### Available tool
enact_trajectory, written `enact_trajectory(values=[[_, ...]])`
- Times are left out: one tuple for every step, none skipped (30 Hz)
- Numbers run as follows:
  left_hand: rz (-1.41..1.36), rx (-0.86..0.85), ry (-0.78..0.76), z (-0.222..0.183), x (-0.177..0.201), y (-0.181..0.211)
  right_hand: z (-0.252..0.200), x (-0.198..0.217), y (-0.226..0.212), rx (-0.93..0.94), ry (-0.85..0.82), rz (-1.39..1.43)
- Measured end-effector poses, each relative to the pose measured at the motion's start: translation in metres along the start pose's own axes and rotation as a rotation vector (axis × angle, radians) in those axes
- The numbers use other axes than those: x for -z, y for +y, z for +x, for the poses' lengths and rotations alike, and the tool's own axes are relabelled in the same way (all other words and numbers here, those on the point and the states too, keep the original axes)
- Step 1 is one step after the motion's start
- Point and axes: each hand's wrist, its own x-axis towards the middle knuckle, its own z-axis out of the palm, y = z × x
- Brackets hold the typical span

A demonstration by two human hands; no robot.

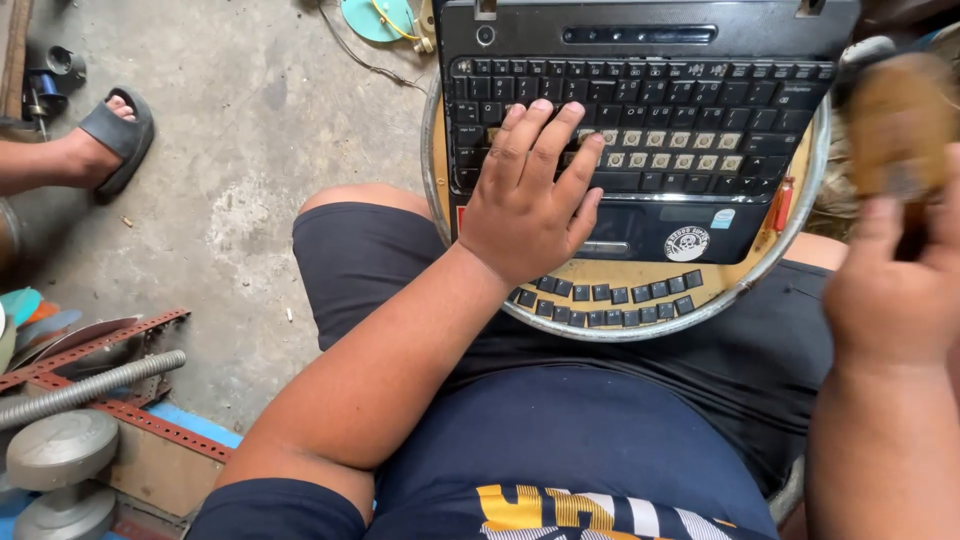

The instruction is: Cleaning a laptop keyboard by brushing away dust and debris, then manually removing and re-seating individual keycaps.

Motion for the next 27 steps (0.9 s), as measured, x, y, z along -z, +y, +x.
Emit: enact_trajectory(values=[[0.004, 0.001, -0.006, 0.000, 0.000, -0.001, 0.013, 0.004, -0.007, -0.039, 0.032, 0.171], [0.005, 0.004, -0.006, 0.000, 0.000, -0.002, 0.011, 0.003, -0.007, -0.036, 0.031, 0.173], [0.004, 0.002, -0.004, 0.000, -0.001, -0.002, 0.008, 0.002, -0.008, -0.059, 0.022, 0.199], [0.004, 0.000, -0.001, 0.000, -0.001, -0.001, 0.005, 0.002, -0.008, -0.083, 0.013, 0.226], [0.006, -0.006, 0.001, 0.000, -0.001, -0.001, -0.004, 0.000, -0.001, -0.083, 0.019, 0.226], [0.012, -0.003, 0.007, 0.001, -0.001, -0.001, -0.013, -0.002, 0.006, -0.025, -0.034, 0.133], [0.016, 0.001, 0.013, 0.000, 0.000, 0.000, -0.022, -0.003, 0.013, 0.033, -0.089, 0.037], [0.015, -0.003, 0.014, 0.002, 0.000, -0.001, -0.019, -0.006, 0.016, 0.031, -0.086, 0.035], [0.010, 0.002, 0.012, 0.001, 0.000, 0.000, -0.017, -0.008, 0.019, -0.012, -0.044, 0.087], [0.006, 0.007, 0.010, 0.001, 0.000, 0.000, -0.016, -0.010, 0.022, -0.055, -0.001, 0.137], [0.006, 0.011, 0.009, 0.001, 0.000, 0.000, -0.012, -0.007, 0.016, -0.053, -0.005, 0.139], [0.009, 0.009, 0.011, 0.001, -0.001, 0.000, -0.009, -0.005, 0.011, -0.050, 0.040, 0.146], [0.011, 0.004, 0.011, 0.001, 0.000, 0.000, -0.006, -0.002, 0.004, -0.050, 0.087, 0.154], [0.011, 0.004, 0.008, -0.001, 0.001, 0.001, -0.014, -0.001, 0.011, -0.052, 0.085, 0.156], [0.013, 0.003, 0.007, 0.000, 0.001, 0.001, -0.019, -0.001, 0.018, -0.001, 0.008, 0.071], [0.015, 0.002, 0.007, 0.002, 0.002, 0.001, -0.025, -0.002, 0.026, 0.052, -0.068, -0.013], [0.014, -0.003, 0.009, 0.002, 0.001, 0.001, -0.018, -0.004, 0.024, 0.050, -0.065, -0.016], [0.015, 0.000, 0.015, 0.002, 0.000, 0.001, -0.011, -0.007, 0.022, -0.025, -0.015, 0.098], [0.016, 0.010, 0.017, 0.000, 0.000, 0.001, -0.004, -0.011, 0.019, -0.099, 0.029, 0.214], [0.015, 0.012, 0.014, 0.000, -0.001, 0.001, -0.009, -0.009, 0.022, -0.100, 0.026, 0.214], [0.014, 0.008, 0.011, 0.000, -0.001, 0.001, -0.013, -0.010, 0.025, -0.090, 0.082, 0.103], [0.014, 0.004, 0.007, 0.000, 0.000, 0.000, -0.016, -0.009, 0.028, -0.077, 0.137, -0.003], [0.018, 0.002, 0.004, 0.000, -0.001, 0.000, -0.015, -0.008, 0.026, -0.079, 0.138, 0.002], [0.023, 0.003, -0.001, 0.000, -0.001, 0.000, -0.014, -0.006, 0.024, -0.043, 0.045, 0.152], [0.028, 0.003, -0.004, 0.000, -0.002, 0.000, -0.012, -0.003, 0.022, 0.002, -0.044, 0.313], [0.033, -0.001, -0.005, 0.000, -0.002, 0.000, -0.024, -0.018, 0.047, 0.001, -0.040, 0.317], [0.030, 0.000, 0.004, 0.000, -0.002, 0.000, -0.035, -0.032, 0.072, -0.179, -0.021, 0.075]])
